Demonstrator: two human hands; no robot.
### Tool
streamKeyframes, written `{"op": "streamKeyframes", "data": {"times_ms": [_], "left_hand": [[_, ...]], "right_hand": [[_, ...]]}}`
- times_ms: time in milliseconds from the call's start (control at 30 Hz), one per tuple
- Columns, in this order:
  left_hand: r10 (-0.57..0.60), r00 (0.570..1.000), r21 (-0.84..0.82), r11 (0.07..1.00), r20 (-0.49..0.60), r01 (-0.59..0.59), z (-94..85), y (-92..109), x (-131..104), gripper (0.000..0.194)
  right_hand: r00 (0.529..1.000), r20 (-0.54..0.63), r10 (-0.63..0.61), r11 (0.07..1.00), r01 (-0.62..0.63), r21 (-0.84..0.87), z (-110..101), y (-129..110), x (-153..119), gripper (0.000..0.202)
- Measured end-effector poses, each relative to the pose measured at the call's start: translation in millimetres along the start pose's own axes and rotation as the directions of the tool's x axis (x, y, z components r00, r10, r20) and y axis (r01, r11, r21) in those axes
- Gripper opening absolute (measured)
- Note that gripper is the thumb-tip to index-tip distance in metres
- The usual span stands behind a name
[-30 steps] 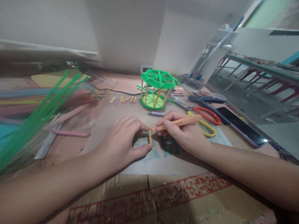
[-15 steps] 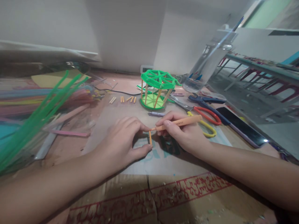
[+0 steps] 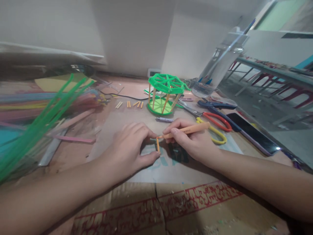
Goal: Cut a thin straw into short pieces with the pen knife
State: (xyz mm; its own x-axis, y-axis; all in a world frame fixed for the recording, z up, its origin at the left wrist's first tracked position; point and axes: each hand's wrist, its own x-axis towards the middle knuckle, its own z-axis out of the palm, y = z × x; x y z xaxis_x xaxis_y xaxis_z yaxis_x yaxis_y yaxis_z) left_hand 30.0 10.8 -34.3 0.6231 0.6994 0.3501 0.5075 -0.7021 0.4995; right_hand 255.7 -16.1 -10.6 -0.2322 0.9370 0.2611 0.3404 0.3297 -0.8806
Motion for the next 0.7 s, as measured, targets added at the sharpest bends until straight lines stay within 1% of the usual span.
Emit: {"op": "streamKeyframes", "data": {"times_ms": [167,333,533,600,700], "left_hand": [[0.002,1.000,0.013,1.000,0.009,-0.002,0.4,-0.4,-0.2,0.023],[0.007,1.000,0.022,1.000,0.014,-0.008,0.7,-1.0,-0.7,0.021],[0.000,1.000,0.049,0.999,0.029,-0.002,1.6,1.1,-0.6,0.023],[-0.004,0.999,0.066,0.998,0.039,0.001,1.3,1.5,-0.5,0.023],[0.000,0.999,0.078,0.997,0.052,-0.004,0.3,0.8,-0.3,0.022]], "right_hand": [[0.999,0.005,-0.035,0.998,0.035,-0.059,-0.3,-1.3,-1.0,0.013],[0.998,0.065,-0.013,0.998,0.017,-0.061,1.2,-4.2,-2.2,0.018],[0.997,-0.004,-0.081,0.987,0.079,-0.143,1.9,-4.5,-0.7,0.018],[0.997,0.002,-0.083,0.986,0.082,-0.146,2.3,-4.8,-1.1,0.017],[0.997,0.045,-0.059,0.992,0.064,-0.110,3.2,-5.5,-2.6,0.018]]}}
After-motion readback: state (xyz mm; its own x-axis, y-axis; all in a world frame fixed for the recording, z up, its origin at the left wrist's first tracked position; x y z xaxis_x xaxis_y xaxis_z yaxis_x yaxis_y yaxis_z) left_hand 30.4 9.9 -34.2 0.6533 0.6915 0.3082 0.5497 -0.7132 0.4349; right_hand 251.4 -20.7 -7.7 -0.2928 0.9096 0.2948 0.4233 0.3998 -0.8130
